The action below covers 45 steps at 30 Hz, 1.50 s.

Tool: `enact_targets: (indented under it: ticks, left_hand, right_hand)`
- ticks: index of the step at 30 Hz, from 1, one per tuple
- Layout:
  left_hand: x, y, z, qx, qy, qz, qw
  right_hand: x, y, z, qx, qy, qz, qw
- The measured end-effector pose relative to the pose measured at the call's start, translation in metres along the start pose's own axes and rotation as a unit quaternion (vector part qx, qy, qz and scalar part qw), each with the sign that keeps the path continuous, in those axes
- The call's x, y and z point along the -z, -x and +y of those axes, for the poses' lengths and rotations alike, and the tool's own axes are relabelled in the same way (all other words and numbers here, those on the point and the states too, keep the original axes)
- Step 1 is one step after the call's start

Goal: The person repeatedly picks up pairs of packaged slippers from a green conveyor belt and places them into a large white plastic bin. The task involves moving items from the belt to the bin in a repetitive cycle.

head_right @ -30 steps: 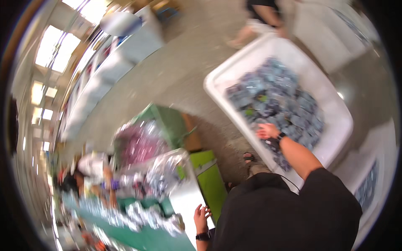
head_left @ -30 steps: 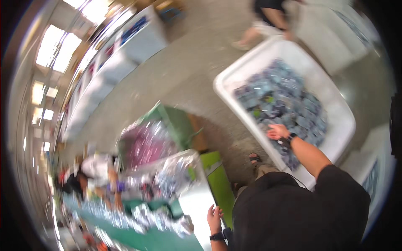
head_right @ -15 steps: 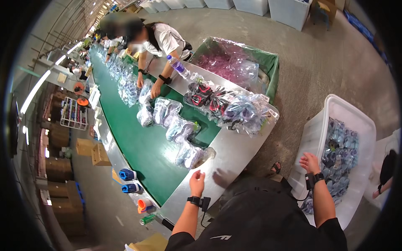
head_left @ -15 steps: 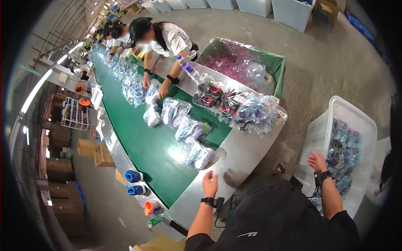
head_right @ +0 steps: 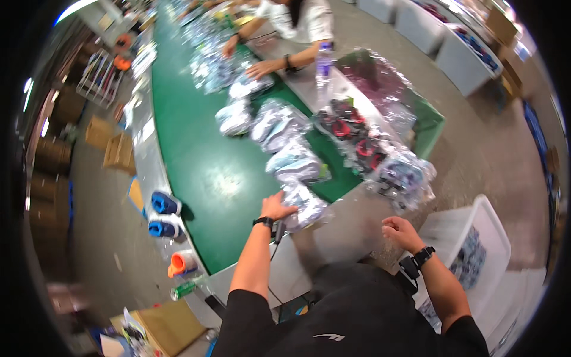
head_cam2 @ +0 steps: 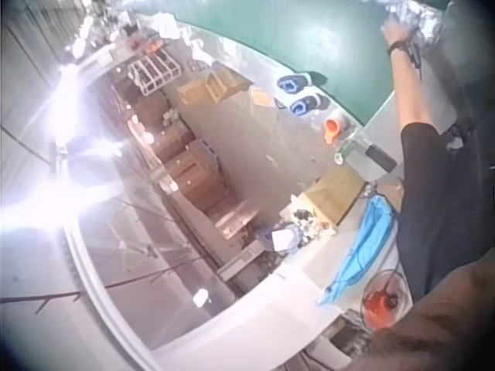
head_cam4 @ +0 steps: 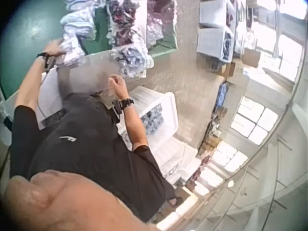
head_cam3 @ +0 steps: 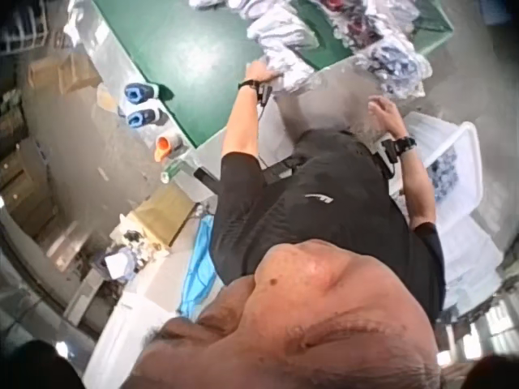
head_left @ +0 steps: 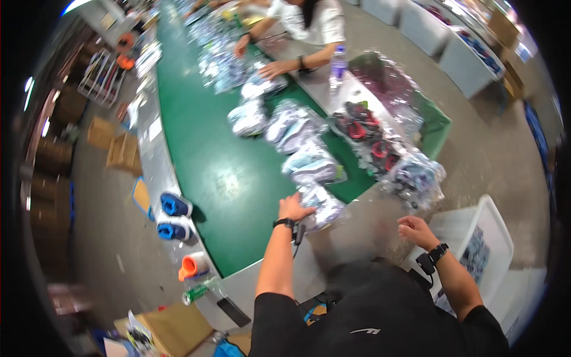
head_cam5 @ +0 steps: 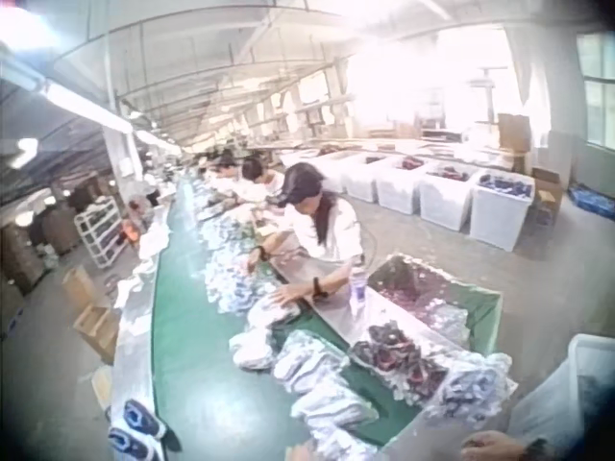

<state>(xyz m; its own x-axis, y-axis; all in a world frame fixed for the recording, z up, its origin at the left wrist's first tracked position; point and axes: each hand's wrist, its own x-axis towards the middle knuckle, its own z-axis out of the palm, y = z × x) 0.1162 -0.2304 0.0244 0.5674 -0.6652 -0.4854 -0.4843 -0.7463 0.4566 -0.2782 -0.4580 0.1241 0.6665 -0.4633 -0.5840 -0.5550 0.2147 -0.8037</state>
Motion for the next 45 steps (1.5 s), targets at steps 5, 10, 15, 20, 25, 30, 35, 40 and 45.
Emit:
enact_targets:
  ticks: [5, 10, 15, 20, 25, 30, 35, 40, 45]
  left_hand:
    - [0.001, 0.019, -0.016, 0.091, 0.128, -0.030, 0.987]
    - [-0.006, 0.124, -0.005, -0.019, 0.231, 0.269, 0.935]
    - [-0.069, 0.249, -0.026, -0.019, 0.260, 0.402, 0.878]
    - [-0.138, 0.319, -0.070, 0.179, 0.499, 0.247, 0.811]
    - [-0.144, 0.312, -0.058, 0.217, 0.651, 0.228, 0.690]
    - [-0.128, 0.282, -0.029, 0.149, 0.594, 0.216, 0.761]
    - [-0.117, 0.272, -0.036, 0.135, 0.525, 0.225, 0.810]
    - [-0.111, 0.273, -0.052, 0.138, 0.588, 0.249, 0.757]
    - [-0.107, 0.275, -0.058, 0.150, 0.620, 0.265, 0.723]
  right_hand:
    - [-0.041, -0.040, -0.039, -0.028, 0.086, -0.054, 0.994]
    - [-0.061, -0.099, -0.061, -0.026, 0.093, -0.099, 0.990]
    - [-0.083, -0.177, -0.063, -0.024, 0.045, -0.036, 0.998]
    - [-0.099, -0.245, -0.070, -0.007, 0.121, 0.050, 0.991]
    - [-0.126, -0.277, -0.082, 0.010, 0.129, -0.031, 0.991]
    - [-0.159, -0.285, -0.081, 0.079, 0.284, -0.003, 0.956]
    - [-0.168, -0.266, -0.072, 0.019, 0.274, 0.005, 0.961]
    - [-0.175, -0.217, -0.076, 0.174, 0.272, 0.064, 0.944]
    - [-0.150, -0.132, -0.102, 0.442, 0.460, -0.029, 0.769]
